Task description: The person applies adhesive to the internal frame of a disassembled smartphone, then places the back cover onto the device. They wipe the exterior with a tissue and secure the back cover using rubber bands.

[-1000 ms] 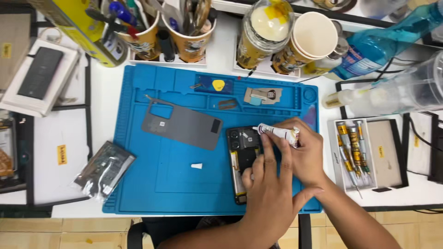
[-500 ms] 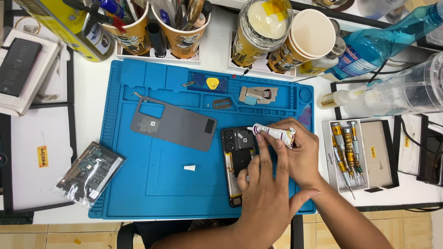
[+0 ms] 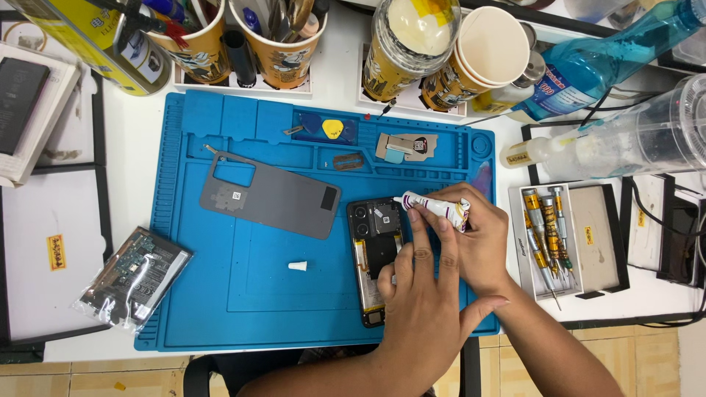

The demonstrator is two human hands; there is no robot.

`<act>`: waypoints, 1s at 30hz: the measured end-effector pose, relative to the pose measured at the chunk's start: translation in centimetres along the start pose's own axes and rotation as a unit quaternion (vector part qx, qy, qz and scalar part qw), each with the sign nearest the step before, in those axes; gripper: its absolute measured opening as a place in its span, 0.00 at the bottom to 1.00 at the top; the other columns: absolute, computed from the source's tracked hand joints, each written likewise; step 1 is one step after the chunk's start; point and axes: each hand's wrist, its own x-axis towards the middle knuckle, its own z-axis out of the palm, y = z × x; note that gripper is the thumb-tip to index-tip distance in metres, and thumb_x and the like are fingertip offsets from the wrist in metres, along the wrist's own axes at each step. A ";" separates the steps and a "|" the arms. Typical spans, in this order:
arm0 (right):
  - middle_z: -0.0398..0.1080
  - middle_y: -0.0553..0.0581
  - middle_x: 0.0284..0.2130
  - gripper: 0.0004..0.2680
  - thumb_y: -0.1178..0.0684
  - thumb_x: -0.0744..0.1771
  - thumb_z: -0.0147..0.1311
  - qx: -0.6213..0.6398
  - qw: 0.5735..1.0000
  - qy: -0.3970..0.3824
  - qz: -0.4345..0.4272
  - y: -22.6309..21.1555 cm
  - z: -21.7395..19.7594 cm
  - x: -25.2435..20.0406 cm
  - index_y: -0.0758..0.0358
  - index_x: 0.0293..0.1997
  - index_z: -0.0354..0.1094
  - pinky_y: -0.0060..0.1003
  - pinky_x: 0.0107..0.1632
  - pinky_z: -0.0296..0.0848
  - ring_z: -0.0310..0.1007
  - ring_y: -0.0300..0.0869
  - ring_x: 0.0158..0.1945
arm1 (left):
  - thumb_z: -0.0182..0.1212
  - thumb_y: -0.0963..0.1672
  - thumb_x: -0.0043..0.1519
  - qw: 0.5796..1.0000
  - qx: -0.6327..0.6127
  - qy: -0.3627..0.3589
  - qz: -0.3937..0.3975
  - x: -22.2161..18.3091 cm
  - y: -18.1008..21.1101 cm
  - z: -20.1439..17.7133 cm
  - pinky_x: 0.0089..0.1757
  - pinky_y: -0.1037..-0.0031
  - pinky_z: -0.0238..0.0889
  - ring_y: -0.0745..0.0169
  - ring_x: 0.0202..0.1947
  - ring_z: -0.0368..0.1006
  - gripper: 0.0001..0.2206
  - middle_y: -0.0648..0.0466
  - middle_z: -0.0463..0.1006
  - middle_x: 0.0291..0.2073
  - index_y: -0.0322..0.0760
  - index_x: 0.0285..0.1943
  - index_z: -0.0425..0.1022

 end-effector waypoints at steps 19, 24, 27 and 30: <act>0.77 0.55 0.37 0.03 0.58 0.66 0.65 -0.011 1.000 0.010 0.005 0.3 -0.5 -0.6 0.63 0.40 0.75 0.33 0.46 0.75 0.77 0.41 0.42 | 0.49 0.69 0.60 1.000 0.004 0.014 0.009 -0.1 0.5 -0.3 0.52 0.59 0.57 0.46 0.64 0.66 0.51 0.36 0.56 0.77 0.35 0.81 0.49; 0.77 0.55 0.37 0.03 0.58 0.66 0.65 -0.010 1.000 0.008 0.008 0.3 -0.6 -0.7 0.62 0.39 0.75 0.32 0.45 0.76 0.77 0.41 0.41 | 0.49 0.69 0.61 1.000 -0.002 0.014 0.010 -0.4 0.6 -0.1 0.54 0.58 0.56 0.45 0.65 0.66 0.50 0.36 0.56 0.77 0.36 0.82 0.48; 0.77 0.56 0.37 0.03 0.58 0.66 0.64 -0.007 1.000 0.014 0.012 0.2 -0.6 -0.9 0.63 0.39 0.76 0.32 0.45 0.76 0.77 0.41 0.41 | 0.50 0.69 0.60 1.000 0.000 0.026 0.011 -0.4 0.7 -0.3 0.55 0.59 0.55 0.47 0.65 0.66 0.50 0.36 0.57 0.76 0.35 0.81 0.50; 0.77 0.56 0.37 0.03 0.58 0.66 0.64 -0.007 1.000 0.007 0.013 0.2 -0.8 -1.0 0.62 0.40 0.75 0.32 0.44 0.75 0.77 0.41 0.40 | 0.50 0.69 0.60 1.000 -0.003 0.005 0.012 -0.6 0.7 -0.1 0.55 0.58 0.55 0.46 0.67 0.65 0.51 0.35 0.55 0.77 0.35 0.82 0.47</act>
